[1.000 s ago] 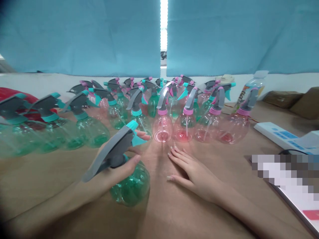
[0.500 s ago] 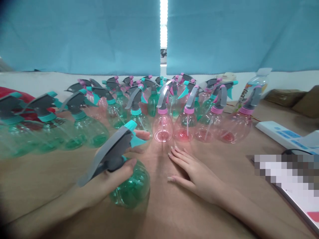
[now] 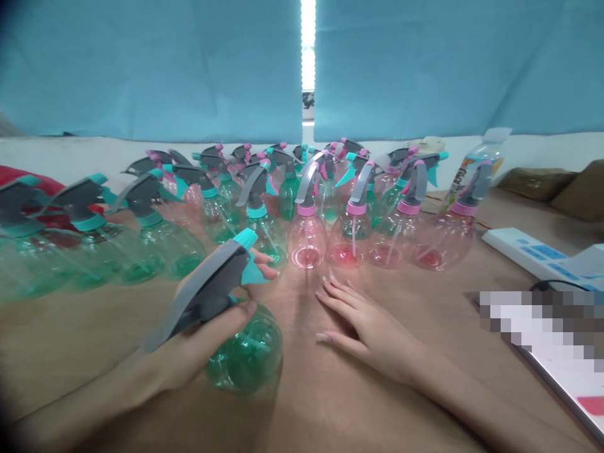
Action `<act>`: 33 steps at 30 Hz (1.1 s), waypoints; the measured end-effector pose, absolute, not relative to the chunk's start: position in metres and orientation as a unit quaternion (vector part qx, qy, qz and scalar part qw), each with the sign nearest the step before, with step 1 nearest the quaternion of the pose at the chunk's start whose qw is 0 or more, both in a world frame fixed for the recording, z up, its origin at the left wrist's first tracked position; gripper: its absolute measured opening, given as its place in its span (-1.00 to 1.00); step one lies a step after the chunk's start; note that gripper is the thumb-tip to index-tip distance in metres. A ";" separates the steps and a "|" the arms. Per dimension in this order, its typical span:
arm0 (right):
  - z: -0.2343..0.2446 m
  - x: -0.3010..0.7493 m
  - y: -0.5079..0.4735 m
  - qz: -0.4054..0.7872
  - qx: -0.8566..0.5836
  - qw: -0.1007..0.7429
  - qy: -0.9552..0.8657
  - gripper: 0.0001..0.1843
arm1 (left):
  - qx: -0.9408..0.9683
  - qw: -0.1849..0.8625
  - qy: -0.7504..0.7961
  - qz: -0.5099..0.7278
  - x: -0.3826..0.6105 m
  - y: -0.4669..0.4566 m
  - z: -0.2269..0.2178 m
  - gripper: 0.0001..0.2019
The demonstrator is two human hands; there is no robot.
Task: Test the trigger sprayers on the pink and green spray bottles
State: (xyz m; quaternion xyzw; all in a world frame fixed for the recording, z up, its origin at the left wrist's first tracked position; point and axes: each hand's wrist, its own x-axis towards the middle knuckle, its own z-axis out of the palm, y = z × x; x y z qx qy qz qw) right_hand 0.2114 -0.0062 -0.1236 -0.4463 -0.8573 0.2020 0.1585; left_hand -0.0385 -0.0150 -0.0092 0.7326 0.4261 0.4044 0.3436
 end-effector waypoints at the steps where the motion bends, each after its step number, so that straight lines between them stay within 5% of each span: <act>1: -0.123 0.211 -0.006 0.203 -0.447 0.160 -0.856 -0.28 | 0.732 0.342 0.425 0.408 -0.039 -0.015 -0.008 -0.86; 21: -0.122 0.210 -0.006 0.210 -0.450 0.166 -0.852 -0.27 | 0.751 0.311 0.418 0.406 -0.040 -0.016 -0.007 -0.86; 33: -0.122 0.210 -0.006 0.210 -0.449 0.159 -0.854 -0.26 | 0.747 0.336 0.402 0.408 -0.038 -0.017 -0.006 -0.56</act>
